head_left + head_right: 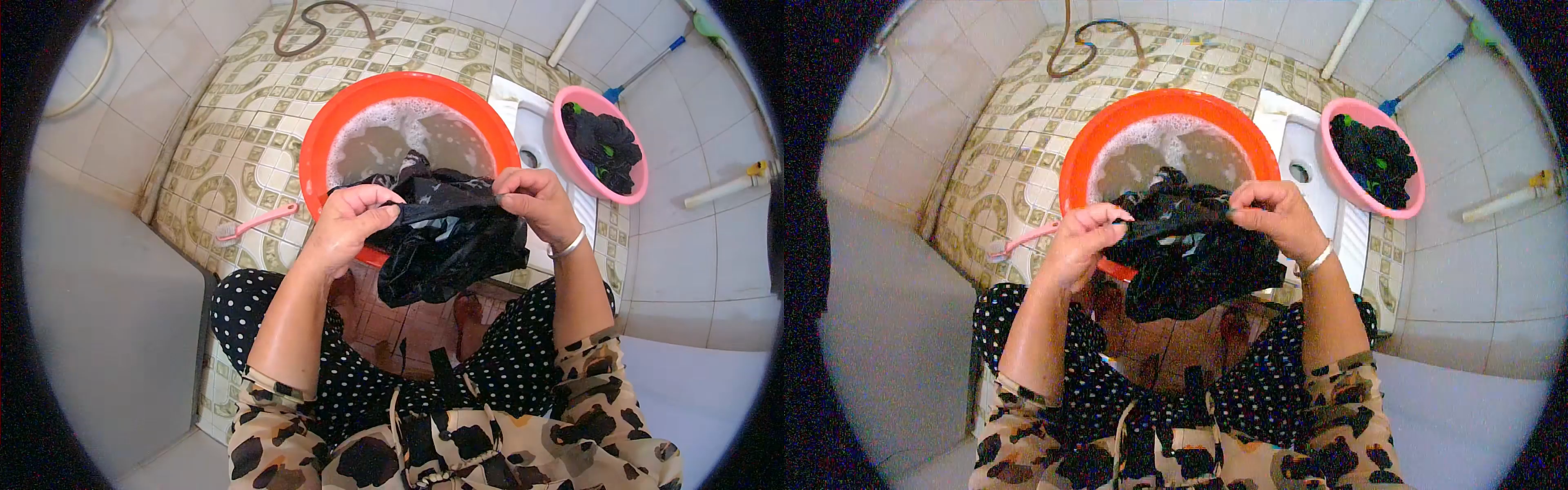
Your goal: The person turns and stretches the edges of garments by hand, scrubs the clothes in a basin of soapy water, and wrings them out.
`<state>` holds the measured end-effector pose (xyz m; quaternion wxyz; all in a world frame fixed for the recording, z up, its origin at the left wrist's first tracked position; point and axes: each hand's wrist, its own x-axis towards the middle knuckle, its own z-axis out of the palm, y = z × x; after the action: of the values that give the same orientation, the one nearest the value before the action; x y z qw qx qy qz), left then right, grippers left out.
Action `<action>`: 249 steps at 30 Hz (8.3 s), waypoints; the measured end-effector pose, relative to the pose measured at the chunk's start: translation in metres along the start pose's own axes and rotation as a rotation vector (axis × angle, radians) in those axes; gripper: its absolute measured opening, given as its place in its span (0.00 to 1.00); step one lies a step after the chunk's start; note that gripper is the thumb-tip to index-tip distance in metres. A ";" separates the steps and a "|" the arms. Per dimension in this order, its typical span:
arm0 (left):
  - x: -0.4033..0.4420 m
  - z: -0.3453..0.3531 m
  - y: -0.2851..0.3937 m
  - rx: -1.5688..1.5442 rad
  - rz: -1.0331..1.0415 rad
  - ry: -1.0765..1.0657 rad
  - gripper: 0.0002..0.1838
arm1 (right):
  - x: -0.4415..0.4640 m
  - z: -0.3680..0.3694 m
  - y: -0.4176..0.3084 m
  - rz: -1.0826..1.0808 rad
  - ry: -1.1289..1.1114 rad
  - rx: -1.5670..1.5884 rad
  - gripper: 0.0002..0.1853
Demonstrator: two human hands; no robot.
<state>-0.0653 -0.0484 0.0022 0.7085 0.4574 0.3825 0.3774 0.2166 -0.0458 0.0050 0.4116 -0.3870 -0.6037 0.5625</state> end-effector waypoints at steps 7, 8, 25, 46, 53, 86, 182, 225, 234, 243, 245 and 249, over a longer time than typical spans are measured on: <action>-0.003 0.002 -0.003 0.150 0.216 0.063 0.07 | -0.005 0.008 -0.012 0.042 0.047 -0.206 0.05; -0.003 0.002 -0.004 0.217 0.300 0.093 0.07 | -0.005 0.009 -0.013 -0.021 0.057 -0.331 0.05; -0.012 0.032 -0.018 0.876 0.806 0.321 0.09 | 0.000 0.033 0.003 -0.531 0.508 -0.862 0.10; -0.020 0.044 -0.034 0.980 1.011 0.098 0.12 | 0.000 0.026 0.006 -0.483 0.373 -0.872 0.10; -0.020 0.039 -0.038 1.010 0.972 0.122 0.11 | -0.005 0.021 0.002 -0.384 0.303 -0.856 0.10; -0.030 0.034 -0.063 0.070 -0.188 0.277 0.03 | -0.011 -0.004 0.009 0.046 -0.086 -0.434 0.08; 0.020 0.043 -0.069 1.064 0.372 0.349 0.15 | -0.008 0.001 0.007 0.098 0.163 0.387 0.13; 0.033 0.035 0.001 0.179 0.125 -0.051 0.04 | 0.021 0.036 -0.005 0.109 -0.082 -0.193 0.07; 0.000 0.068 -0.024 1.000 0.495 0.188 0.08 | 0.028 0.024 -0.002 0.224 0.139 0.565 0.03; 0.033 0.049 -0.063 0.742 0.279 0.336 0.33 | 0.023 0.038 -0.006 0.170 -0.011 0.899 0.11; 0.034 0.049 -0.061 0.748 0.324 0.329 0.36 | 0.020 0.043 -0.004 0.154 0.022 0.939 0.12; 0.035 0.050 -0.062 0.266 0.205 0.078 0.38 | 0.017 0.048 -0.012 0.205 -0.053 1.119 0.13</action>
<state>0.0058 -0.0537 -0.0485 0.5842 0.5687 0.4077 0.4111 0.1654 -0.0477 0.0165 0.4821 -0.1524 -0.1831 0.8431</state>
